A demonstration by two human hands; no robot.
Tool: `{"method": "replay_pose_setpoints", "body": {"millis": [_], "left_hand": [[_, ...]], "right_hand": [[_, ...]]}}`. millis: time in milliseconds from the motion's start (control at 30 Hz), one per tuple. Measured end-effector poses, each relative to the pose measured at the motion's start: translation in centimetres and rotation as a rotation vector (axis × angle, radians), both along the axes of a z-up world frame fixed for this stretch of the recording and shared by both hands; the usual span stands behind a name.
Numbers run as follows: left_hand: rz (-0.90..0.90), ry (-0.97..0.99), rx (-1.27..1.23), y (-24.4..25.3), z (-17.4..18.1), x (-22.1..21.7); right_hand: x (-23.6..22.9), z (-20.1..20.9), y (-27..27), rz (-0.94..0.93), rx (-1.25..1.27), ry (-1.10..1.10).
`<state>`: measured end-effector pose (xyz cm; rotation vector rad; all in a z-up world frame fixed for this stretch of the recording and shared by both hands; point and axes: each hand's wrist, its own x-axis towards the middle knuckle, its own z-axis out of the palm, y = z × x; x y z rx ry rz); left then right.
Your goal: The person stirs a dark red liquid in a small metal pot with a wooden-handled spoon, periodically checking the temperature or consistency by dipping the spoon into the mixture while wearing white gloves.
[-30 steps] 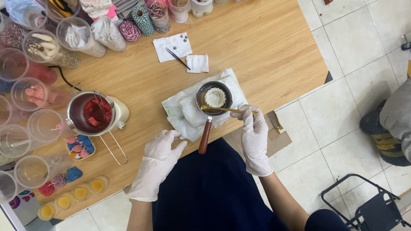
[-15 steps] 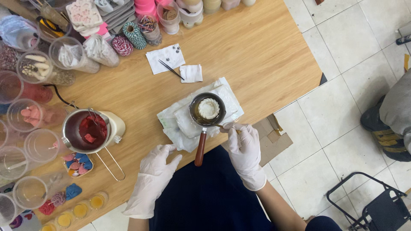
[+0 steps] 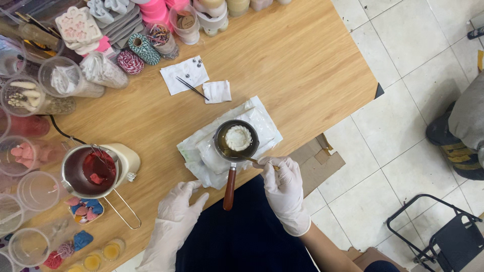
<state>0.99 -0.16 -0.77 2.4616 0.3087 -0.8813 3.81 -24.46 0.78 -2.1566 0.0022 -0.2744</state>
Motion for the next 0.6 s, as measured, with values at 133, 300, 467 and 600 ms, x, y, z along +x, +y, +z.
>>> {"method": "replay_pose_setpoints", "body": {"millis": [133,300,467,600], "left_hand": [[-0.015,0.038,0.026,-0.2,0.2,0.4],[0.031,0.076,-0.005,-0.4,0.9,0.9],[-0.009,0.061,0.016,-0.7,0.9,1.0],[-0.033,0.065,0.035,-0.6,0.8,0.7]], "right_hand": [[-0.2,-0.8,0.2,-0.132,0.236,0.211],[0.4,-0.6,-0.7,0.049,0.097,0.010],[0.5,0.5,0.2,0.099,-0.149,-0.149],[0.2,-0.1,0.4,0.030,0.022,-0.041]]}}
